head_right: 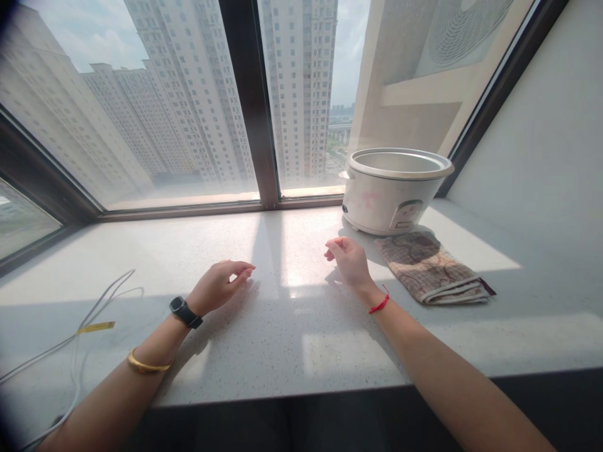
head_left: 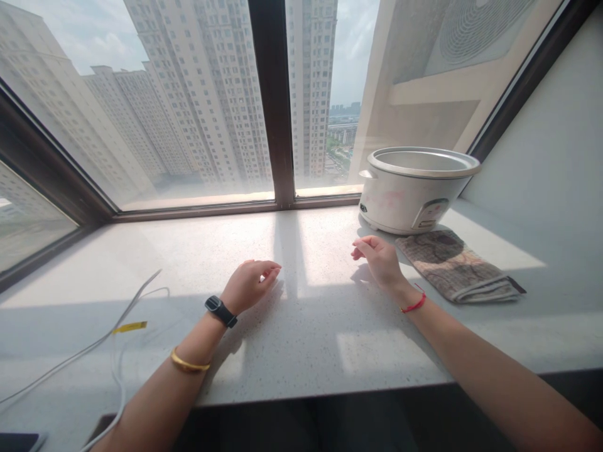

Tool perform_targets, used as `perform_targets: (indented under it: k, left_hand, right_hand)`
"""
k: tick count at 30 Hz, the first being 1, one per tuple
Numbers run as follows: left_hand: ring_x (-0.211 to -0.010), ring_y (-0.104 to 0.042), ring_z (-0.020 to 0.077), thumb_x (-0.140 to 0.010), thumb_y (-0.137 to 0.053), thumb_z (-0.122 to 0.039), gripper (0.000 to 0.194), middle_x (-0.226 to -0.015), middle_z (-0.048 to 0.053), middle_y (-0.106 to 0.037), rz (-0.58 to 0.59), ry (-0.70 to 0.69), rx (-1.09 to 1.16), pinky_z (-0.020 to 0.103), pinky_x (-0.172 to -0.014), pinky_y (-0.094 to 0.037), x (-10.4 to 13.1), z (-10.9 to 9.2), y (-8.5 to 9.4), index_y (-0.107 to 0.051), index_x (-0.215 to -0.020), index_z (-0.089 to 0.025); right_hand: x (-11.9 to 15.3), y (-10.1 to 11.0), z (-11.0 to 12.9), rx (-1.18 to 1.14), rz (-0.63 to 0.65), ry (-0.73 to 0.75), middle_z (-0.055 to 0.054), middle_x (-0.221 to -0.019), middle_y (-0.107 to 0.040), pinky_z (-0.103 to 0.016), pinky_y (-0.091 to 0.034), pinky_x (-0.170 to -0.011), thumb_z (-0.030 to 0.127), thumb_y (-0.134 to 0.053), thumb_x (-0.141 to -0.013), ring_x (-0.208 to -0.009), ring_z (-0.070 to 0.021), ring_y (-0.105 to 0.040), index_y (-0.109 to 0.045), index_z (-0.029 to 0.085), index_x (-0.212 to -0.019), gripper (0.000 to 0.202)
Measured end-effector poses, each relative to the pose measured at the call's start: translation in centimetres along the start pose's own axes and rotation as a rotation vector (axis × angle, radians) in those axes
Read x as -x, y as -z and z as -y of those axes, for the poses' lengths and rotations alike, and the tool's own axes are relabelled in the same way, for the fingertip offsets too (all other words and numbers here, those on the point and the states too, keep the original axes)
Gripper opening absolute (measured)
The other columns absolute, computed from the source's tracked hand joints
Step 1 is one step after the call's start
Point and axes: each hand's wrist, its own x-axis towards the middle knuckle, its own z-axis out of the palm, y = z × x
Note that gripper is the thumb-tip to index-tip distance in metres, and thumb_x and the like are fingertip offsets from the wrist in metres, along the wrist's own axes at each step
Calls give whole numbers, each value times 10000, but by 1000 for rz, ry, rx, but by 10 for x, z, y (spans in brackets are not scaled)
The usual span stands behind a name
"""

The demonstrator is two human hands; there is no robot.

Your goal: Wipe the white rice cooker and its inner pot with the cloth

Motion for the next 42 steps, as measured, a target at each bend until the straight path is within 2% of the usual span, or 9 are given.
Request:
perform_targets:
  k: [4,9,23,30,42]
  left_hand:
    - [-732,-650,189,-965,-506,-285,244,-841,39,-753,-4,-8,-6,356,-765,-474,1,0,1,-722,-1012,-182]
    - [-750,-657,189,-963,-514,-280,240,-837,37,-749,-7,-7,-7,330,-714,-470,0,-1,2,-727,-1020,-185]
    - [-782,-679,203,-964,-521,-277,236,-887,47,-759,2,-23,-3,355,-731,-494,0,0,0,-727,-1030,-181]
    - [-824,-692,207,-969,-514,-286,239,-932,57,-763,-29,-37,15,355,-750,-514,0,0,0,-726,-1005,-182]
    - [-851,-699,219,-966,-519,-273,235,-948,67,-762,-15,-35,8,373,-784,-526,1,0,0,-727,-1011,-174]
  right_hand:
    - [1,0,1,20,12,13,-21,-616,-672,-292,-484,-636,416,-685,-737,-588,-153,-620,-666,173,-742,244]
    - [3,0,2,57,32,39,-22,-618,-671,-293,-485,-640,417,-669,-756,-589,-155,-620,-657,175,-735,243]
    - [6,1,1,168,92,100,-22,-640,-664,-313,-472,-701,433,-652,-808,-637,-173,-626,-649,182,-757,256]
    - [8,1,2,201,102,102,-23,-644,-663,-319,-459,-700,448,-642,-817,-645,-181,-623,-644,188,-757,267]
    - [9,1,3,236,136,136,-17,-656,-660,-321,-453,-708,451,-608,-843,-650,-178,-617,-640,192,-760,274]
